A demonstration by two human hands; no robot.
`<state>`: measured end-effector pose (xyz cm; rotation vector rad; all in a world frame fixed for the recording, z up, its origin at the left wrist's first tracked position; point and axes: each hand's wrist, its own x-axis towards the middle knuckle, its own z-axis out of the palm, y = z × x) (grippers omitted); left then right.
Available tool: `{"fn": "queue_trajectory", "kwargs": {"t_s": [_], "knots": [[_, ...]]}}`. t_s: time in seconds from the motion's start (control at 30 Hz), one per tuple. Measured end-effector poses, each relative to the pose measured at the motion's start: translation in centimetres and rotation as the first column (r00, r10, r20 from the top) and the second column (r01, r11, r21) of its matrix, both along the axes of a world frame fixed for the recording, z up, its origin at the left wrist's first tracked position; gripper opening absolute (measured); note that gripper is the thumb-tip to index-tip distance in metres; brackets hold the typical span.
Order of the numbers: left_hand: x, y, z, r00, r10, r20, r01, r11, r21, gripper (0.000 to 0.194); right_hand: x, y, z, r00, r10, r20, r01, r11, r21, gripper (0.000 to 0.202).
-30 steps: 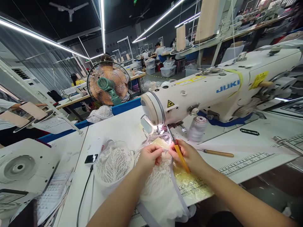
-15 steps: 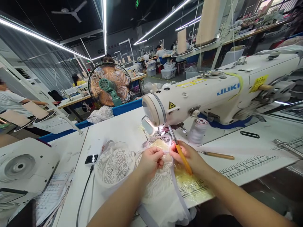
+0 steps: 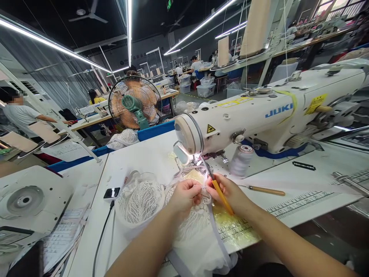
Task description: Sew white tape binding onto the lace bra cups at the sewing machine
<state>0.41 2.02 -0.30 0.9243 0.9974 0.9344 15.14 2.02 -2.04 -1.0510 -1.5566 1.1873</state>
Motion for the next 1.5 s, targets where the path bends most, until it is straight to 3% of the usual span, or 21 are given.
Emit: {"fn": "queue_trajectory", "kwargs": {"t_s": [0.27, 0.53, 0.73, 0.9, 1.13, 1.3, 1.5], "knots": [[-0.1, 0.1, -0.4, 0.998, -0.008, -0.055, 0.013, 0.996, 0.086, 0.021, 0.3, 0.5, -1.0, 0.998, -0.031, 0.046, 0.028, 0.998, 0.062, 0.02], [0.1, 0.2, -0.7, 0.998, 0.018, -0.059, -0.014, 0.997, 0.07, 0.024, 0.3, 0.8, -1.6, 0.991, -0.075, 0.112, 0.062, 0.991, 0.117, 0.02], [0.4, 0.2, -0.6, 0.985, 0.013, -0.174, 0.008, 0.993, 0.118, 0.024, -0.2, 0.7, -0.7, 0.992, -0.106, 0.073, 0.094, 0.985, 0.145, 0.018], [0.6, 0.2, -0.4, 0.954, 0.041, -0.297, 0.016, 0.982, 0.188, 0.028, -0.2, 0.5, 0.3, 0.978, -0.144, 0.148, 0.111, 0.971, 0.213, 0.019], [0.6, -0.5, 0.3, 0.972, -0.06, -0.227, 0.103, 0.978, 0.182, 0.026, -0.1, 0.4, 0.6, 0.973, -0.161, 0.165, 0.12, 0.965, 0.233, 0.02], [0.7, -0.4, -0.2, 0.963, -0.033, -0.269, 0.092, 0.973, 0.209, 0.023, -0.1, 0.2, 0.7, 0.975, -0.13, 0.178, 0.089, 0.971, 0.223, 0.019], [0.2, 0.1, -0.7, 0.978, 0.0, -0.208, 0.029, 0.99, 0.137, 0.022, -0.1, 0.5, 0.0, 0.959, -0.16, 0.234, 0.11, 0.971, 0.213, 0.016]]}}
